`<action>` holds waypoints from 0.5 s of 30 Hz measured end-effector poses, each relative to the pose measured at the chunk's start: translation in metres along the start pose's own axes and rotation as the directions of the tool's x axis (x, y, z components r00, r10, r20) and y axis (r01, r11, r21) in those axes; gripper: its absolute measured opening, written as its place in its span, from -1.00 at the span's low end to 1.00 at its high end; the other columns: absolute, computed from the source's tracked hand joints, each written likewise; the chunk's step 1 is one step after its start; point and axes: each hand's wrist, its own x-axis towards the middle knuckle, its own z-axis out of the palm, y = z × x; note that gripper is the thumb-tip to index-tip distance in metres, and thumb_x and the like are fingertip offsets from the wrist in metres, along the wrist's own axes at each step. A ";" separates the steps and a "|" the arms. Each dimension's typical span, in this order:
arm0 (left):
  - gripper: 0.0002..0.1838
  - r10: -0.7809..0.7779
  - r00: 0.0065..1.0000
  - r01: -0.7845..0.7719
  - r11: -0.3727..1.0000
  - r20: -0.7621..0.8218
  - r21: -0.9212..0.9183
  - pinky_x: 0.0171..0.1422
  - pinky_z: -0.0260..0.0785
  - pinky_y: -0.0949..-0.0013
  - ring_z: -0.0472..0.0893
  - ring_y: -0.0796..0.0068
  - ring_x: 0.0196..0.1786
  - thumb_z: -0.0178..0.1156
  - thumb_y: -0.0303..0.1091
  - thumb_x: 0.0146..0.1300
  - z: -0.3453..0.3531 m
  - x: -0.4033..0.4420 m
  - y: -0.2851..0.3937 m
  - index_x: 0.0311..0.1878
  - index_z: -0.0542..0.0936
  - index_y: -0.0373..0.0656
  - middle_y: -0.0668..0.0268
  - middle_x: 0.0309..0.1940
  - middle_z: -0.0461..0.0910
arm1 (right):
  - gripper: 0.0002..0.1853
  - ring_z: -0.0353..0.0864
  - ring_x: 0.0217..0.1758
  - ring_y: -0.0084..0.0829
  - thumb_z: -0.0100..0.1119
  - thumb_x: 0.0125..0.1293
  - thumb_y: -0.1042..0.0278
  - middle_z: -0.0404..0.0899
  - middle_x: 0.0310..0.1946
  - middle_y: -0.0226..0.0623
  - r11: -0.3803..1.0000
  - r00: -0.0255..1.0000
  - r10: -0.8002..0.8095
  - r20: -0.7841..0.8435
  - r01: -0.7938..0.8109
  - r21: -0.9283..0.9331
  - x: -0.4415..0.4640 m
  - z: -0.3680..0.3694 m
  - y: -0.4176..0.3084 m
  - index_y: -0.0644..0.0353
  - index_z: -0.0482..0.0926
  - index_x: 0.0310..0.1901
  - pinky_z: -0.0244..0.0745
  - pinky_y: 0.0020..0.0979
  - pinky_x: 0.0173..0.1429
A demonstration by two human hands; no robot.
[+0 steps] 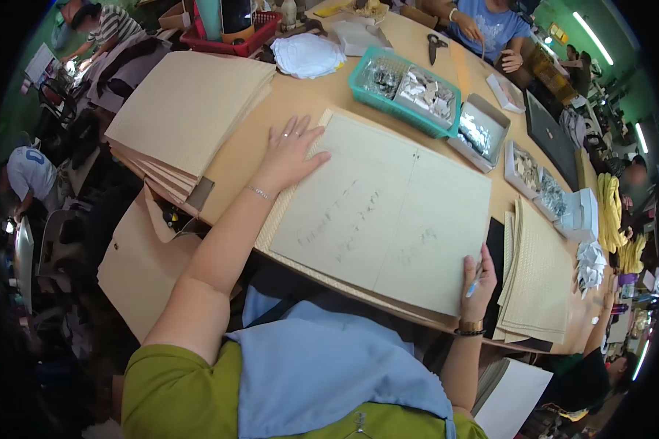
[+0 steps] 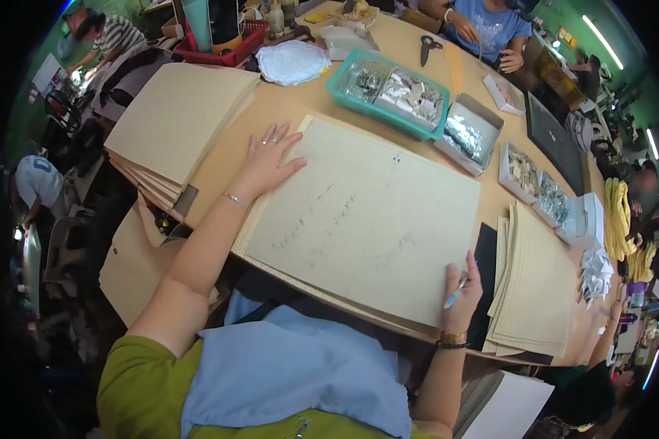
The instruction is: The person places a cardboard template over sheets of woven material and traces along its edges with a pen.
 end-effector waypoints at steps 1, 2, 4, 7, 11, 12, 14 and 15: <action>-0.30 -0.009 1.000 0.009 1.000 0.011 -0.004 0.55 -0.33 -0.31 -0.05 0.07 0.60 0.09 0.19 0.32 0.000 -0.001 -0.001 0.44 0.34 0.07 0.14 0.55 0.07 | -0.46 0.54 0.08 -0.52 0.21 0.38 0.42 0.58 0.07 -0.18 0.999 1.000 0.002 0.005 -0.002 -0.041 -0.001 0.003 -0.001 0.46 0.34 0.32 0.41 -0.49 0.21; -0.30 -0.016 1.000 0.016 1.000 0.016 -0.007 0.56 -0.32 -0.30 -0.05 0.07 0.60 0.09 0.18 0.32 0.000 -0.001 -0.001 0.44 0.33 0.06 0.14 0.55 0.06 | -0.45 0.55 0.09 -0.51 0.23 0.36 0.42 0.59 0.08 -0.16 0.997 1.000 -0.001 0.007 0.002 -0.080 -0.001 0.005 0.000 0.47 0.34 0.31 0.41 -0.48 0.22; -0.30 -0.027 0.999 0.027 1.000 0.042 -0.008 0.56 -0.30 -0.29 -0.04 0.08 0.60 0.09 0.18 0.32 0.000 -0.002 -0.001 0.45 0.32 0.06 0.15 0.55 0.06 | -0.43 0.56 0.08 -0.50 0.27 0.32 0.45 0.59 0.08 -0.09 0.983 0.995 -0.097 0.013 0.097 -0.158 0.001 0.002 0.014 0.47 0.35 0.30 0.41 -0.48 0.22; -0.31 -0.008 1.000 0.008 1.000 0.028 -0.016 0.56 -0.27 -0.29 -0.04 0.09 0.60 0.08 0.16 0.33 0.002 -0.001 -0.002 0.45 0.32 0.06 0.16 0.55 0.06 | -0.43 0.60 -0.01 -0.48 0.31 0.27 0.48 0.64 -0.03 -0.12 0.993 1.000 -0.003 0.000 0.003 -0.118 -0.002 0.005 -0.013 0.46 0.37 0.28 0.47 -0.46 0.12; -0.30 -0.012 0.999 0.012 1.000 0.037 0.006 0.56 -0.31 -0.29 -0.04 0.07 0.60 0.08 0.17 0.33 0.002 -0.001 -0.001 0.45 0.32 0.05 0.15 0.55 0.06 | -0.49 0.61 -0.01 -0.48 0.28 0.25 0.51 0.66 -0.09 -0.15 0.993 0.997 -0.074 -0.033 0.071 -0.095 0.007 0.002 0.017 0.46 0.42 0.22 0.49 -0.46 0.10; -0.30 -0.006 1.000 0.006 1.000 0.021 0.010 0.56 -0.32 -0.29 -0.03 0.06 0.60 0.08 0.17 0.33 0.005 -0.001 -0.003 0.45 0.32 0.05 0.14 0.54 0.07 | -0.50 0.62 0.00 -0.48 0.28 0.25 0.52 0.66 -0.08 -0.14 0.987 0.994 -0.103 -0.044 0.097 -0.128 0.005 0.003 0.027 0.47 0.43 0.21 0.50 -0.45 0.11; -0.30 0.007 1.000 -0.007 1.000 0.015 0.017 0.56 -0.32 -0.29 -0.03 0.06 0.59 0.08 0.17 0.33 0.002 0.001 -0.002 0.45 0.32 0.05 0.13 0.54 0.08 | -0.50 0.64 -0.01 -0.45 0.28 0.25 0.51 0.67 -0.08 -0.13 1.000 1.000 0.007 -0.011 -0.007 -0.028 0.003 0.005 -0.006 0.46 0.42 0.21 0.50 -0.42 0.13; -0.30 0.005 1.000 -0.006 1.000 0.021 0.014 0.56 -0.32 -0.29 -0.03 0.06 0.59 0.08 0.16 0.33 0.000 0.000 0.003 0.45 0.32 0.05 0.12 0.54 0.08 | -0.50 0.65 -0.02 -0.44 0.28 0.24 0.51 0.68 -0.08 -0.12 0.999 0.999 0.009 -0.038 -0.008 0.037 0.004 0.008 -0.004 0.45 0.43 0.21 0.50 -0.42 0.13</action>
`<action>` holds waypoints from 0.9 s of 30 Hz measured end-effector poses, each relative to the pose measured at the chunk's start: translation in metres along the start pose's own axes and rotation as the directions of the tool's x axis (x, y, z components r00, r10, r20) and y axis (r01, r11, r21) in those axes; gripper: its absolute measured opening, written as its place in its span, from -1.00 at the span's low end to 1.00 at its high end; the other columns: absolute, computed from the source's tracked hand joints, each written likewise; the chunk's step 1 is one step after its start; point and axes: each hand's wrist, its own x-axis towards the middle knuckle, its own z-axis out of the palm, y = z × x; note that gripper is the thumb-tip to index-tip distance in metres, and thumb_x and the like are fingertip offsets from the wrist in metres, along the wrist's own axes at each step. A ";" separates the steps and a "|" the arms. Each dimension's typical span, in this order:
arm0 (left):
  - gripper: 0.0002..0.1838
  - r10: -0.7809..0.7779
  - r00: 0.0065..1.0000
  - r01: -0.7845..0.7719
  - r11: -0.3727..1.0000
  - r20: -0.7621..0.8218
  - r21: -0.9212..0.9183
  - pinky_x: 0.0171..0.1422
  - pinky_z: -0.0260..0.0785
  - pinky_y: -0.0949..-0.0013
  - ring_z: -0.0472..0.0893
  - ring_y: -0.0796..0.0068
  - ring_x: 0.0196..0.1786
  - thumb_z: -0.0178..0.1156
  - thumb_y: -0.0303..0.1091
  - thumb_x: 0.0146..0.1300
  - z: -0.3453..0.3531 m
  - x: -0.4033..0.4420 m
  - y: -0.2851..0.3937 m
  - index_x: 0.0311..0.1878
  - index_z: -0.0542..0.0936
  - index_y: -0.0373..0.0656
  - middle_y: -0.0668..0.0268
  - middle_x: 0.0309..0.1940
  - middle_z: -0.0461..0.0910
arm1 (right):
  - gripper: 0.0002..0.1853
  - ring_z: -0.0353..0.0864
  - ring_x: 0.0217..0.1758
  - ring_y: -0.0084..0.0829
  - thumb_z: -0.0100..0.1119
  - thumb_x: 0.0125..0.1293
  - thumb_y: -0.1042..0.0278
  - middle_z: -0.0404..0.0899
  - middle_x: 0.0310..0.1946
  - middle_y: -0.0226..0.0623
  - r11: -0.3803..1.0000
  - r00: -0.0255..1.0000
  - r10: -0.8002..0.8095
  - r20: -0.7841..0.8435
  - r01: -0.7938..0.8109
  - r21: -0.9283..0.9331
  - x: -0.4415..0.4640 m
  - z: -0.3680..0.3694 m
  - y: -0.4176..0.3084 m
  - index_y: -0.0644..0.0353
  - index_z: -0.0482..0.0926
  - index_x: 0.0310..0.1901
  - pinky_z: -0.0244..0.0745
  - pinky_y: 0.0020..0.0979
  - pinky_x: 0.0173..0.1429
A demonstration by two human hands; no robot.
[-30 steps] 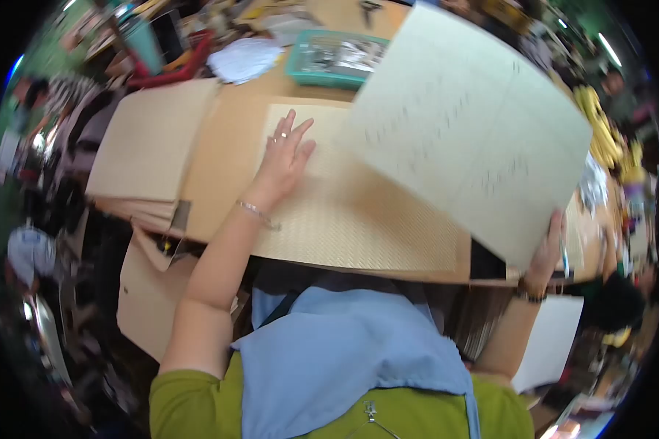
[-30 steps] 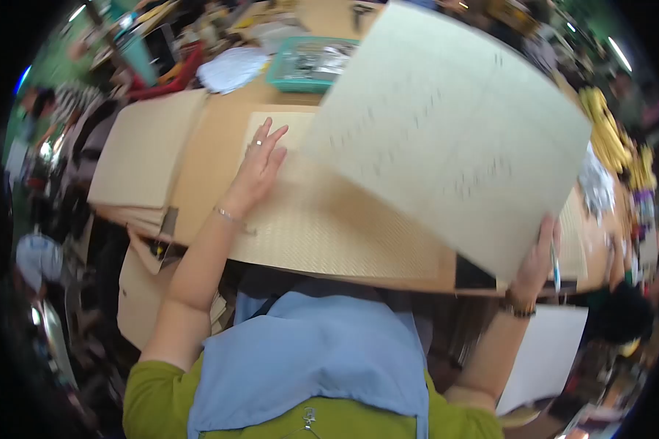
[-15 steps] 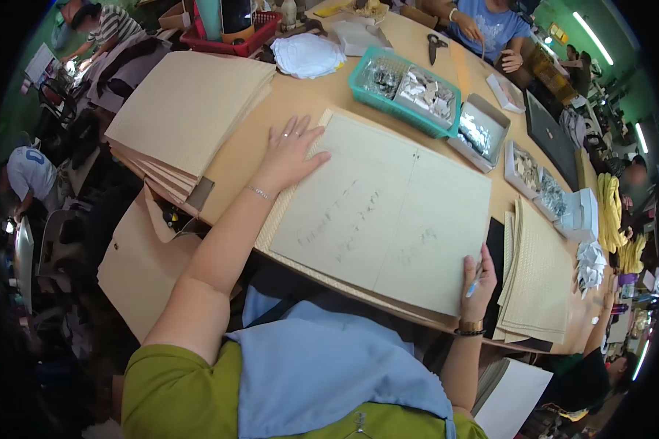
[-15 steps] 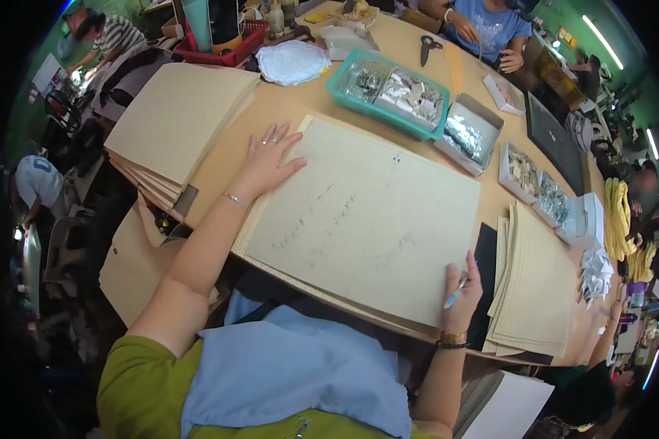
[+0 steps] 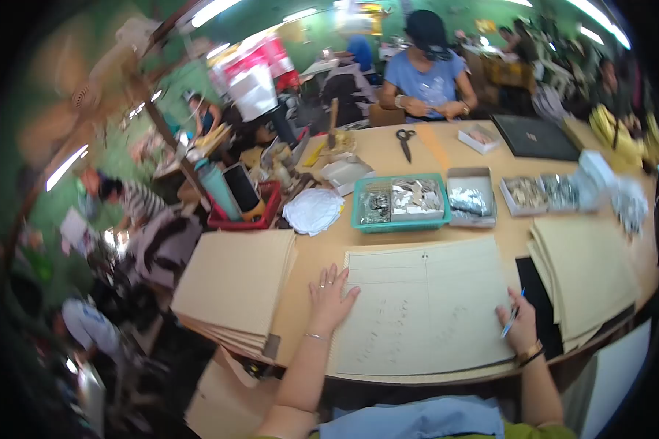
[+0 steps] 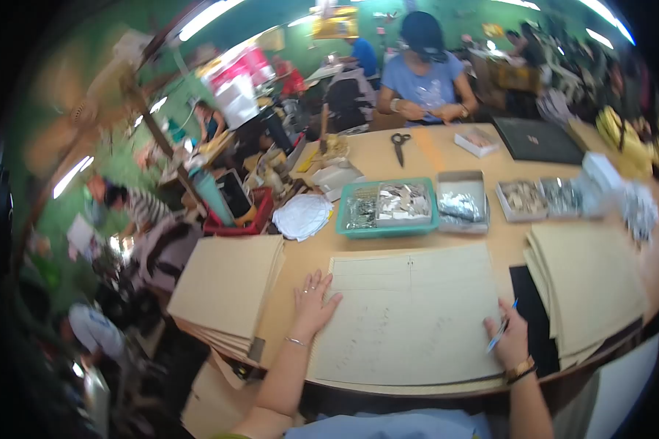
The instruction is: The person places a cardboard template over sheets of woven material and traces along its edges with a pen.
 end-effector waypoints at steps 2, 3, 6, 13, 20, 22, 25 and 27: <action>-0.30 0.006 1.000 -0.006 1.000 -0.006 0.011 0.54 -0.29 -0.32 0.00 0.05 0.59 0.07 0.18 0.33 -0.001 -0.003 -0.004 0.45 0.32 0.06 0.12 0.53 0.10 | -0.49 0.66 -0.03 -0.43 0.30 0.23 0.49 0.68 -0.08 -0.11 1.000 0.999 -0.001 -0.044 0.002 0.020 -0.004 0.004 0.002 0.43 0.45 0.21 0.51 -0.42 0.13; -0.30 0.020 1.000 -0.019 1.000 -0.021 0.023 0.52 -0.25 -0.36 0.02 0.04 0.58 0.05 0.20 0.33 0.004 -0.002 -0.008 0.45 0.32 0.06 0.12 0.53 0.11 | -0.49 0.66 -0.03 -0.42 0.31 0.23 0.48 0.68 -0.08 -0.10 1.000 0.998 -0.007 -0.063 0.006 -0.023 -0.004 0.004 0.005 0.42 0.46 0.20 0.51 -0.42 0.13; -0.30 0.019 1.000 -0.017 0.995 -0.018 0.101 0.50 -0.20 -0.39 0.06 0.03 0.56 0.04 0.21 0.34 0.011 0.003 -0.010 0.45 0.31 0.07 0.13 0.53 0.11 | -0.49 0.64 0.00 -0.41 0.35 0.21 0.44 0.67 -0.05 -0.06 0.986 0.993 0.089 -0.073 -0.099 -0.136 -0.003 -0.001 -0.005 0.40 0.49 0.19 0.50 -0.43 0.14; -0.30 -0.011 0.999 0.010 1.000 -0.034 -0.023 0.54 -0.24 -0.32 0.05 0.09 0.57 0.09 0.16 0.32 0.005 -0.002 -0.004 0.45 0.32 0.04 0.14 0.52 0.13 | -0.45 0.44 -0.35 -0.63 0.40 0.22 0.35 0.61 -0.35 -0.39 0.958 1.000 0.016 -0.026 -0.023 -0.285 0.001 -0.005 0.014 0.34 0.50 0.22 0.42 -0.54 -0.21; -0.34 -0.007 0.999 0.003 0.997 -0.049 -0.079 0.57 -0.30 -0.25 -0.01 0.11 0.59 0.09 0.14 0.33 0.001 -0.005 -0.006 0.41 0.35 0.04 0.15 0.52 0.12 | -0.44 0.16 -0.53 -0.81 0.40 0.24 0.36 0.27 -0.57 -0.70 0.974 1.000 0.007 0.004 -0.006 -0.228 0.003 0.000 0.016 0.37 0.47 0.24 0.08 -0.66 -0.47; -0.34 -0.015 0.998 0.010 0.997 -0.058 -0.083 0.57 -0.31 -0.25 0.00 0.10 0.59 0.09 0.14 0.34 0.003 -0.004 -0.009 0.41 0.36 0.04 0.15 0.52 0.13 | -0.46 0.17 -0.53 -0.80 0.40 0.24 0.36 0.28 -0.59 -0.70 0.981 0.999 0.050 0.010 -0.047 -0.188 0.004 -0.002 0.016 0.36 0.49 0.22 0.08 -0.66 -0.46; -0.35 -0.013 0.998 0.008 0.996 -0.057 -0.083 0.57 -0.31 -0.24 0.01 0.09 0.59 0.09 0.13 0.34 0.005 -0.003 -0.006 0.41 0.36 0.04 0.14 0.52 0.13 | -0.48 0.17 -0.52 -0.80 0.40 0.24 0.34 0.28 -0.60 -0.68 0.964 1.000 0.000 0.002 0.001 -0.266 0.004 -0.006 0.019 0.35 0.51 0.20 0.10 -0.66 -0.44; -0.35 -0.016 0.998 0.012 0.997 -0.057 -0.075 0.57 -0.31 -0.23 0.01 0.09 0.59 0.08 0.13 0.34 0.001 -0.002 -0.009 0.42 0.36 0.04 0.13 0.52 0.13 | -0.49 0.21 -0.52 -0.72 0.43 0.21 0.25 0.28 -0.61 -0.62 0.951 1.000 -0.019 -0.003 0.017 -0.310 0.005 -0.008 0.023 0.35 0.56 0.12 0.16 -0.62 -0.41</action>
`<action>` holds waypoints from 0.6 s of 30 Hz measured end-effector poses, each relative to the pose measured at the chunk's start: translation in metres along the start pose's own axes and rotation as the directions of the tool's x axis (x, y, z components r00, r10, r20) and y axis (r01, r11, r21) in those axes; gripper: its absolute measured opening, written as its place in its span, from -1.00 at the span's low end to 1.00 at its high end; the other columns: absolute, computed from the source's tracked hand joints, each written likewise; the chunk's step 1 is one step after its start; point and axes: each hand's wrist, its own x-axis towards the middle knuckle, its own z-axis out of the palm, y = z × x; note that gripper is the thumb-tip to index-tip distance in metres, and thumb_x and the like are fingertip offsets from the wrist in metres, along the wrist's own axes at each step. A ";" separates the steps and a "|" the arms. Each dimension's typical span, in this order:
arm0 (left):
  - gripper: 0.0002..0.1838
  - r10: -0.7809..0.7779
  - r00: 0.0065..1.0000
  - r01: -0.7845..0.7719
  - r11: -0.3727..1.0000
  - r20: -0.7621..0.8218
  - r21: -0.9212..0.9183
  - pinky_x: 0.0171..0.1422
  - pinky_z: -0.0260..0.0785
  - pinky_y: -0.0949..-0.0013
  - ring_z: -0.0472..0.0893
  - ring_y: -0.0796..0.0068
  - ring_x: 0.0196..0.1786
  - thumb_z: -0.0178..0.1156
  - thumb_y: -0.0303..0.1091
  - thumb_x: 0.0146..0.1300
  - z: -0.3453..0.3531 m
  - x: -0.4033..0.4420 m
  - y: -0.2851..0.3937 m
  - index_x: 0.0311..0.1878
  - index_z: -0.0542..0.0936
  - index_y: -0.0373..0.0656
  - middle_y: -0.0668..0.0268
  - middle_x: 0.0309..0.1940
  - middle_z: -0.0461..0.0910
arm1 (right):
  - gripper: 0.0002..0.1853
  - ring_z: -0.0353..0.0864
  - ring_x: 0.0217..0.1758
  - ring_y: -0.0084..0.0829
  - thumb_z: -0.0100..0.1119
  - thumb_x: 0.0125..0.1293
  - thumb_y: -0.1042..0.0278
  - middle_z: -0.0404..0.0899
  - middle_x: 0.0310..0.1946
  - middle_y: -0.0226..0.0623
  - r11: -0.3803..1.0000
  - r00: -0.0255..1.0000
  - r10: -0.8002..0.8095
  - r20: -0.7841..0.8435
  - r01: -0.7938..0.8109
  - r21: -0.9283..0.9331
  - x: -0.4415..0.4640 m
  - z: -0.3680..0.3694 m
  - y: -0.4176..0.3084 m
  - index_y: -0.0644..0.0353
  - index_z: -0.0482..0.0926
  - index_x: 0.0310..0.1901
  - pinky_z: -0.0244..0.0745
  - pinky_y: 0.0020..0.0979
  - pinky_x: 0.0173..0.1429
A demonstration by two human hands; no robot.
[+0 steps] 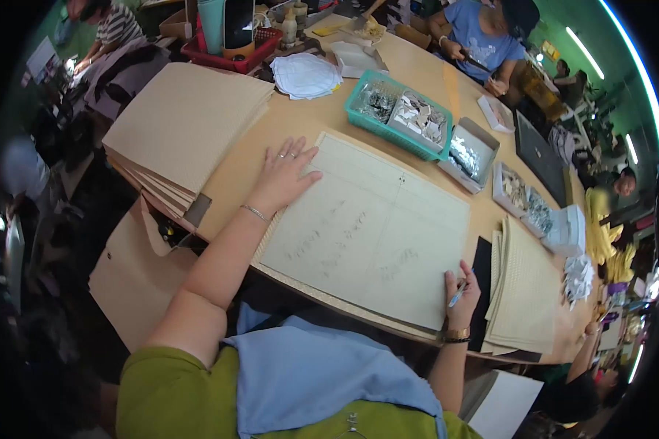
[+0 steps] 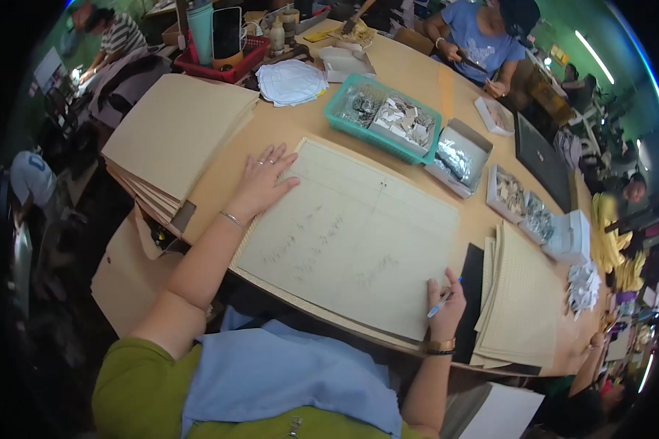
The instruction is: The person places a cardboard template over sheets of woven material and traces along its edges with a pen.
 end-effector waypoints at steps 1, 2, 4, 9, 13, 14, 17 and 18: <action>-0.35 0.004 1.000 -0.004 1.000 0.004 -0.002 0.57 -0.31 -0.23 0.01 0.09 0.59 0.08 0.12 0.35 0.000 0.001 0.000 0.42 0.36 0.04 0.13 0.52 0.13 | -0.51 0.25 -0.52 -0.69 0.44 0.20 0.24 0.30 -0.60 -0.59 0.996 0.997 -0.070 -0.015 0.069 -0.065 0.002 -0.001 -0.002 0.33 0.57 0.10 0.22 -0.59 -0.39; -0.35 0.017 1.000 -0.017 1.000 0.018 -0.002 0.57 -0.31 -0.23 0.01 0.09 0.59 0.08 0.12 0.35 0.001 0.001 0.001 0.42 0.36 0.04 0.13 0.52 0.13 | -0.52 0.29 -0.51 -0.66 0.44 0.19 0.24 0.33 -0.60 -0.56 0.984 0.991 -0.129 -0.031 0.124 -0.131 0.002 -0.001 -0.007 0.32 0.58 0.08 0.27 -0.56 -0.38; -0.35 -0.010 1.000 0.010 0.999 0.019 0.031 0.57 -0.30 -0.24 0.01 0.10 0.58 0.09 0.12 0.34 0.002 0.002 -0.001 0.42 0.36 0.05 0.14 0.52 0.13 | -0.61 0.44 -0.45 -0.50 0.48 0.10 0.24 0.49 -0.51 -0.34 0.976 1.000 0.021 0.006 -0.019 -0.215 0.003 -0.005 -0.031 0.22 0.61 -0.10 0.39 -0.42 -0.32; -0.34 0.039 0.999 -0.041 0.998 0.033 0.057 0.54 -0.26 -0.31 0.07 0.10 0.57 0.06 0.17 0.35 0.011 0.011 -0.005 0.44 0.35 0.11 0.20 0.53 0.14 | -0.55 0.56 -0.28 -0.28 0.48 0.10 0.15 0.54 -0.36 -0.25 0.991 0.996 -0.075 -0.048 0.069 -0.117 0.032 0.001 -0.016 0.21 0.57 -0.06 0.47 -0.31 -0.18; -0.36 0.012 0.999 -0.015 0.996 0.034 0.090 0.54 -0.28 -0.30 0.04 0.10 0.58 0.08 0.16 0.35 0.006 0.008 -0.003 0.44 0.36 0.17 0.21 0.53 0.13 | -0.53 0.56 0.08 -0.13 0.49 0.08 0.11 0.61 0.01 -0.12 0.906 0.939 -0.344 -0.010 0.329 -0.266 0.072 0.012 -0.004 0.18 0.58 -0.04 0.48 -0.22 0.15; -0.36 0.018 0.999 -0.020 0.997 0.031 0.077 0.54 -0.28 -0.30 0.04 0.11 0.58 0.08 0.16 0.34 0.007 0.007 -0.006 0.44 0.36 0.18 0.22 0.53 0.13 | -0.53 0.55 0.14 -0.11 0.49 0.08 0.10 0.60 0.09 -0.10 0.870 0.905 -0.426 -0.001 0.410 -0.274 0.082 0.014 0.002 0.16 0.58 -0.04 0.47 -0.20 0.21; -0.37 0.032 0.999 -0.034 0.998 0.036 0.056 0.55 -0.30 -0.30 0.02 0.12 0.59 0.10 0.15 0.34 0.012 0.013 -0.009 0.44 0.36 0.20 0.23 0.54 0.11 | -0.50 0.50 0.24 -0.07 0.50 0.05 0.05 0.53 0.22 -0.09 0.877 0.909 -0.414 0.046 0.412 -0.246 0.093 0.019 0.006 0.14 0.59 -0.05 0.42 -0.20 0.31; -0.37 0.017 0.999 -0.021 0.997 0.050 0.069 0.55 -0.31 -0.29 0.02 0.13 0.59 0.10 0.14 0.34 0.008 0.010 -0.005 0.44 0.36 0.20 0.23 0.54 0.11 | -0.50 0.50 0.24 -0.07 0.50 0.04 0.04 0.54 0.21 -0.09 0.895 0.923 -0.381 0.061 0.384 -0.226 0.088 0.019 0.008 0.13 0.59 -0.05 0.42 -0.20 0.30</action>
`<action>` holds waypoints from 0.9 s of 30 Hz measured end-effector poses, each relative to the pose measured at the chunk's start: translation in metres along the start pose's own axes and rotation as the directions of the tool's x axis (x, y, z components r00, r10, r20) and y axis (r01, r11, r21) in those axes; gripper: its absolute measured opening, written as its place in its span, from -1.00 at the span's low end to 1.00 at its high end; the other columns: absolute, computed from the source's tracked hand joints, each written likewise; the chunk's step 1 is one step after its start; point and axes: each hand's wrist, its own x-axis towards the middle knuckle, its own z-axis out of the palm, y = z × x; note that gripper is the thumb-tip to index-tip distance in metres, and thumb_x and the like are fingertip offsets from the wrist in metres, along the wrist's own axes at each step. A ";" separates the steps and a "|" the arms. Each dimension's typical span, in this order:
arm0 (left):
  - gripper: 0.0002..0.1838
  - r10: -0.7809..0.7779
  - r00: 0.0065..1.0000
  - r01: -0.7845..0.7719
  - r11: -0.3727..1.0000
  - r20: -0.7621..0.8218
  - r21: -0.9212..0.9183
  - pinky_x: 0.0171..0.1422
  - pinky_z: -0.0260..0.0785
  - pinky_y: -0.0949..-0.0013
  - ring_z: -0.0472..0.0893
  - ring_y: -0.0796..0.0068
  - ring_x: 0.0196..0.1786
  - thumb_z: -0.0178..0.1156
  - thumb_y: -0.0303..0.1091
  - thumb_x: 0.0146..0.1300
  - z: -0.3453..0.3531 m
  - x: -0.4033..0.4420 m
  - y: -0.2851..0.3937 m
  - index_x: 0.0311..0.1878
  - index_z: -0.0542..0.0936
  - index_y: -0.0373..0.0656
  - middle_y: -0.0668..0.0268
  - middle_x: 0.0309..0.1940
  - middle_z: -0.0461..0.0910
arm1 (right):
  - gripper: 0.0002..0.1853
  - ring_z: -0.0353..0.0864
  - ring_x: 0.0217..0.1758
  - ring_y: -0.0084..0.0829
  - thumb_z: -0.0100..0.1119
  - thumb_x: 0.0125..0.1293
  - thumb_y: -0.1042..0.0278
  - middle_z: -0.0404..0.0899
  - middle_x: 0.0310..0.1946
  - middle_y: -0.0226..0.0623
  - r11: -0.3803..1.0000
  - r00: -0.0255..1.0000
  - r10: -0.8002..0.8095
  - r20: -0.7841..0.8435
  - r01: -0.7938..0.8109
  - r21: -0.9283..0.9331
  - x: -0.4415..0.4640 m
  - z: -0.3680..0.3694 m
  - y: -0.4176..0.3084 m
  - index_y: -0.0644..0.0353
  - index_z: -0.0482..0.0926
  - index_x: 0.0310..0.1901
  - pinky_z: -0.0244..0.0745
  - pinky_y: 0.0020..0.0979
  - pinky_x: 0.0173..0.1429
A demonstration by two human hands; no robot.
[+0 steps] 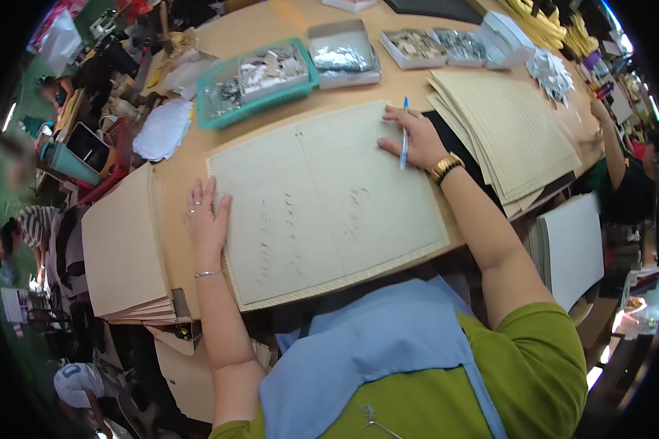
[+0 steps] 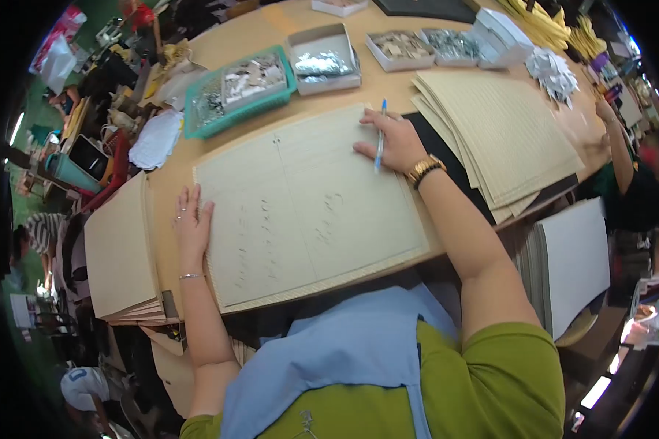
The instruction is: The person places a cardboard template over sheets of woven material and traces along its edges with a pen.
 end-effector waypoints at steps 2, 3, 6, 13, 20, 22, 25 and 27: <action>-0.38 0.000 1.000 0.000 1.000 0.003 0.022 0.55 -0.29 -0.26 0.02 0.13 0.59 0.11 0.11 0.35 -0.002 0.000 0.003 0.44 0.36 0.19 0.21 0.54 0.11 | -0.49 0.51 0.23 -0.06 0.51 0.03 0.02 0.56 0.19 -0.09 0.999 0.999 0.028 0.032 -0.029 0.038 0.005 -0.005 -0.001 0.13 0.60 -0.06 0.43 -0.19 0.29; -0.40 0.013 1.000 -0.013 0.999 -0.004 0.032 0.55 -0.27 -0.23 0.03 0.13 0.59 0.10 0.09 0.36 -0.002 0.000 0.002 0.43 0.37 0.18 0.19 0.53 0.12 | -0.49 0.54 0.19 -0.05 0.51 0.03 0.02 0.57 0.16 -0.08 0.998 0.998 0.060 0.010 -0.060 0.010 0.003 -0.004 -0.003 0.13 0.60 -0.06 0.44 -0.19 0.27; -0.40 0.015 1.000 -0.015 1.000 -0.011 0.007 0.56 -0.31 -0.24 0.02 0.14 0.59 0.14 0.07 0.35 -0.003 -0.001 0.001 0.42 0.38 0.20 0.22 0.54 0.11 | -0.50 0.55 0.18 -0.06 0.51 0.02 0.01 0.58 0.15 -0.08 0.998 0.998 0.064 0.001 -0.064 0.023 0.004 -0.003 -0.003 0.12 0.61 -0.08 0.46 -0.18 0.25; -0.40 -0.021 1.000 0.021 0.999 0.003 -0.025 0.57 -0.35 -0.23 0.03 0.15 0.58 0.20 0.03 0.31 -0.008 -0.003 0.008 0.40 0.41 0.19 0.25 0.54 0.12 | -0.49 0.54 0.17 -0.11 0.57 -0.04 0.07 0.60 0.14 -0.10 0.989 0.992 0.126 -0.008 -0.125 0.075 0.004 -0.004 -0.005 0.13 0.60 -0.11 0.48 -0.21 0.24; -0.41 0.067 0.997 -0.068 0.997 -0.030 -0.037 0.56 -0.24 -0.14 0.07 0.12 0.57 0.17 0.01 0.34 -0.001 0.000 -0.005 0.41 0.41 0.11 0.14 0.51 0.16 | -0.39 0.60 0.04 -0.15 0.57 -0.05 0.04 0.66 -0.09 -0.13 0.985 0.987 0.157 -0.039 -0.153 0.081 0.003 -0.006 -0.010 0.24 0.61 -0.02 0.53 -0.26 0.14; -0.42 0.086 0.995 -0.087 0.996 -0.043 -0.035 0.56 -0.21 -0.12 0.08 0.12 0.56 0.15 0.00 0.36 0.000 0.000 -0.008 0.41 0.40 0.10 0.12 0.51 0.16 | -0.39 0.59 0.01 -0.15 0.55 -0.02 0.04 0.66 -0.14 -0.17 0.997 0.994 0.059 -0.088 -0.055 0.045 0.003 -0.001 -0.004 0.26 0.60 -0.01 0.53 -0.24 0.12; -0.43 0.075 0.997 -0.074 0.997 -0.034 0.011 0.56 -0.24 -0.14 0.06 0.13 0.57 0.13 0.00 0.37 -0.002 -0.001 -0.005 0.42 0.39 0.11 0.14 0.52 0.15 | -0.40 0.58 -0.03 -0.14 0.51 0.03 0.05 0.66 -0.20 -0.26 0.999 0.994 -0.026 -0.111 0.022 -0.037 0.004 0.000 -0.003 0.22 0.56 0.05 0.53 -0.22 0.08; -0.43 0.061 0.998 -0.061 0.998 -0.016 0.011 0.56 -0.27 -0.18 0.04 0.13 0.58 0.11 0.00 0.38 -0.004 -0.001 -0.001 0.43 0.37 0.13 0.17 0.53 0.13 | -0.40 0.58 -0.02 -0.14 0.50 0.05 0.02 0.65 -0.19 -0.27 0.998 0.996 -0.030 -0.087 0.024 -0.065 0.004 -0.001 -0.002 0.20 0.55 0.04 0.53 -0.21 0.07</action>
